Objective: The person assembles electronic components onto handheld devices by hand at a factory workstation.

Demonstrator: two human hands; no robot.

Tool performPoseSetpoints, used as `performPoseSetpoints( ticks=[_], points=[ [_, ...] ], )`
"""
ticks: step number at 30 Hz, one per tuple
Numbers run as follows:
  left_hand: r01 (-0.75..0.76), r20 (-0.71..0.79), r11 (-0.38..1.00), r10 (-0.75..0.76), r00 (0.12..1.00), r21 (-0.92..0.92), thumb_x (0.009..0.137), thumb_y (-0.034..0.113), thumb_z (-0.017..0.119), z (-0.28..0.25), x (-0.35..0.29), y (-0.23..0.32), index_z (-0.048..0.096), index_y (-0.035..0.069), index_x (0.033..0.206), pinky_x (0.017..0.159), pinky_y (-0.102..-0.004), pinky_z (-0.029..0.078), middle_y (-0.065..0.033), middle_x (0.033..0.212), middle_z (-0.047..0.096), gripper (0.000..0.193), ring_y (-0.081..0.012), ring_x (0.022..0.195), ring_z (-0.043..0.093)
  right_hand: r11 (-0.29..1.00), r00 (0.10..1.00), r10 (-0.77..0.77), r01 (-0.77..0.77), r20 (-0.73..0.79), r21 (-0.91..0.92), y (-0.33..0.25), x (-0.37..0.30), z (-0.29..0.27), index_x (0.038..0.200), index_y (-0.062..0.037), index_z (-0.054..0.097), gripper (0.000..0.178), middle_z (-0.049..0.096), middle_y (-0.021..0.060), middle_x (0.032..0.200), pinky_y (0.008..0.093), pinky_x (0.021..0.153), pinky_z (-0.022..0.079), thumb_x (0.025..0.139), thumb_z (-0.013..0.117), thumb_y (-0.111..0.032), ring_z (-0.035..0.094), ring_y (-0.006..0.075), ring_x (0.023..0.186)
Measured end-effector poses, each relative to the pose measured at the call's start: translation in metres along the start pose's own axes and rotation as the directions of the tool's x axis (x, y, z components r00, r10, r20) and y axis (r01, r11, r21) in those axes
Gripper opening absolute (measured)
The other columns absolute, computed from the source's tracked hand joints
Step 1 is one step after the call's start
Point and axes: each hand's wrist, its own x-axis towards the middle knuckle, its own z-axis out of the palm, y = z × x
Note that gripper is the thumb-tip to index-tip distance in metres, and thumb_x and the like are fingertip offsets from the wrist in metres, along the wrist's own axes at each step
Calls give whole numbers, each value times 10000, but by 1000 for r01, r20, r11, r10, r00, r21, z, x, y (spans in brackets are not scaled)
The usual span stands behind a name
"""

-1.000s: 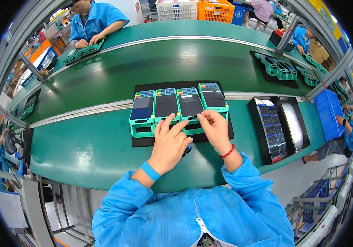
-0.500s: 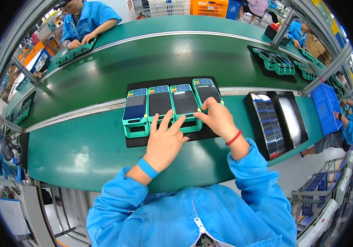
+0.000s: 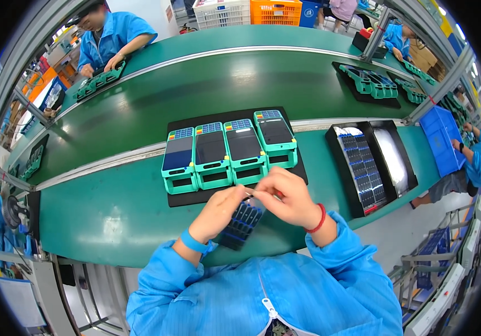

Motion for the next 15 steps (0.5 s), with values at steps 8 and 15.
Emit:
performPoseSetpoints(
  ticks=[8, 15],
  points=[
    [-354, 107, 535, 438, 893, 767, 933, 196, 486, 32, 24, 11, 636, 45, 838, 1002, -409, 319, -68, 1143, 620, 232, -308, 1201, 454, 939, 733, 340, -299, -590, 170, 88, -9, -29, 865, -8, 610, 72, 557, -45, 695, 165, 510, 348, 864, 649, -69, 428, -4, 592],
    [-305, 171, 257, 437, 883, 917, 904, 274, 552, 46, 61, 6, 653, 64, 763, 1071, -569, 165, -39, 1369, 471, 272, -370, 1359, 246, 897, 717, 431, -406, -548, 174, 108, -8, -18, 867, -15, 634, 109, 552, -62, 662, 179, 519, 352, 847, 672, -115, 436, 2, 591]
  ],
)
